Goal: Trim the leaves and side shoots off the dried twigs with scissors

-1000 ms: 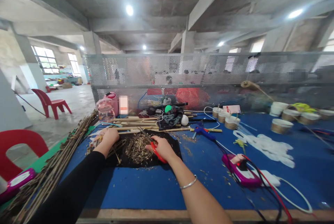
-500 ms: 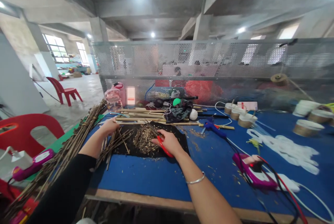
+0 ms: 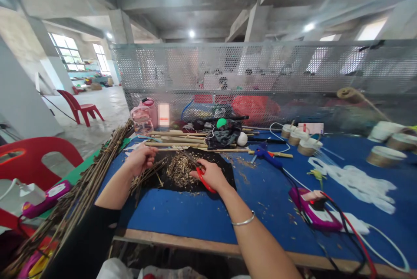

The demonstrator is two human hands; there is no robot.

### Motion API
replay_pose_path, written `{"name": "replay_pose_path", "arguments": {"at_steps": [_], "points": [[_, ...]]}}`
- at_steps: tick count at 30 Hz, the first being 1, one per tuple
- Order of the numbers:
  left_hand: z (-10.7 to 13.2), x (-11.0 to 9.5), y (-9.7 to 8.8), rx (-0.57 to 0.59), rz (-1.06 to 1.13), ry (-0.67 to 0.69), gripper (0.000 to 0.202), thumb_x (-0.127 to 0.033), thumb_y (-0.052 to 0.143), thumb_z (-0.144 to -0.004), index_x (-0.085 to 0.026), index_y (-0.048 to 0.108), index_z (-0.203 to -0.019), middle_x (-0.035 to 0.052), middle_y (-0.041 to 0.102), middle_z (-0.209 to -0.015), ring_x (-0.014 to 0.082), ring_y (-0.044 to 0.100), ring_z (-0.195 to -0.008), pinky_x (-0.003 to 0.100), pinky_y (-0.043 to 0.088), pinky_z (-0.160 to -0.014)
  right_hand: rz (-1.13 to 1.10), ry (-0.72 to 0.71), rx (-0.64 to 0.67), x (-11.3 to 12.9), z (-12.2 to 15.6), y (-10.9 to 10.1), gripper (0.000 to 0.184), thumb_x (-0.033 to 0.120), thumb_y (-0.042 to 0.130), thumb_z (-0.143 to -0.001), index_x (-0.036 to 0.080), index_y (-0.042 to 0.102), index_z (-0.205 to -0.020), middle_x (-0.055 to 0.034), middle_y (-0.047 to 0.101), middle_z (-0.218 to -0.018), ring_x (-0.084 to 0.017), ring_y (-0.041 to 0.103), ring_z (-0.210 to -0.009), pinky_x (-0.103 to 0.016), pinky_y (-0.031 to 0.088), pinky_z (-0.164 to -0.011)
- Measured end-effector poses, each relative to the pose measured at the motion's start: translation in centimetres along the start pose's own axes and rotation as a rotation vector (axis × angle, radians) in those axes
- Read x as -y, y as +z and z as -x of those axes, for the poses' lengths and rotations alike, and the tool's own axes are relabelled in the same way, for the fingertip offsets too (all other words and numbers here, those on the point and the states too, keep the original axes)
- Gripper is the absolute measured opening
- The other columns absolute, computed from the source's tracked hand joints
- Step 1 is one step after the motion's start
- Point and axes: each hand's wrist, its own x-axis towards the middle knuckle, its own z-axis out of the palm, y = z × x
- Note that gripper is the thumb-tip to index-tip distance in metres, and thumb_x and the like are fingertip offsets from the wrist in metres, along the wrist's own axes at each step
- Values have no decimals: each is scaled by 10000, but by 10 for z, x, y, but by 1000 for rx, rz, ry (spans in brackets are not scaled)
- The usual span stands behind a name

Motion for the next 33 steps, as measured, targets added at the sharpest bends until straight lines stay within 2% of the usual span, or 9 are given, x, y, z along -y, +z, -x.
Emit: {"name": "replay_pose_path", "arguments": {"at_steps": [3, 6, 9, 15, 18, 22, 24, 27, 33], "points": [[7, 14, 18, 51, -85, -127, 130, -139, 535, -629, -128, 553, -757, -56, 393, -500, 46, 370, -410, 175, 355, -433, -29, -19, 10, -2, 0, 1, 502, 546, 620, -640, 189, 610, -993, 21, 548, -590, -113, 449, -509, -223, 356, -514], [9, 21, 22, 22, -240, -82, 121, -159, 513, -645, -131, 574, -746, -50, 398, -514, 49, 362, -411, 153, 241, -382, -46, -31, 23, -3, -1, 3, 483, 541, 625, -642, 190, 607, -974, 31, 532, -575, -108, 434, -499, -219, 339, -498], [11, 19, 14, 24, -348, -48, 114, -184, 510, -650, -136, 582, -724, -57, 365, -491, 58, 350, -401, 170, 140, -367, -54, -29, 25, -3, -1, 3, 463, 525, 630, -648, 192, 607, -968, 42, 513, -554, -102, 414, -485, -216, 321, -482], [18, 20, -4, -33, -426, 35, 95, -114, 467, -613, -135, 552, -650, -49, 406, -464, 65, 379, -412, 179, 272, -413, -67, -52, 13, -5, 0, 2, 432, 492, 645, -643, 187, 626, -949, 35, 522, -549, -101, 417, -486, -217, 316, -475], [29, 17, 10, 63, -222, 83, 115, -130, 488, -627, -141, 558, -718, -51, 433, -526, 58, 417, -462, 190, 397, -521, -101, -15, -50, -4, -3, 4, 420, 481, 647, -641, 193, 626, -946, 25, 549, -570, -111, 448, -506, -230, 343, -506], [31, 15, 51, 379, 34, 79, 144, -167, 544, -657, -161, 540, -801, -40, 479, -599, 69, 503, -544, 263, 479, -679, -435, 54, -220, 8, -15, 6, 404, 456, 648, -628, 171, 579, -906, -5, 600, -701, -115, 496, -557, -237, 393, -543], [24, 18, 69, 527, 114, 13, 121, -151, 542, -658, -168, 512, -774, -39, 474, -585, 66, 490, -519, 273, 493, -656, -650, 86, -214, 16, -24, 4, 408, 454, 629, -638, 175, 534, -920, 23, 565, -630, -89, 433, -457, -218, 352, -448], [11, 32, 86, 599, 162, -60, 102, -124, 527, -654, -167, 477, -732, -34, 464, -583, 62, 477, -503, 222, 486, -550, -858, 140, -226, 24, -35, 0, 406, 428, 635, -634, 196, 489, -933, 42, 552, -603, -74, 374, -391, -204, 300, -370], [9, 59, 85, 710, 120, -200, 99, -105, 524, -658, -151, 491, -739, -27, 456, -602, 57, 458, -476, 181, 450, -444, -943, 136, -280, 22, -41, 8, 409, 345, 654, -605, 199, 457, -932, 82, 488, -537, -77, 394, -379, -202, 313, -367]]}}
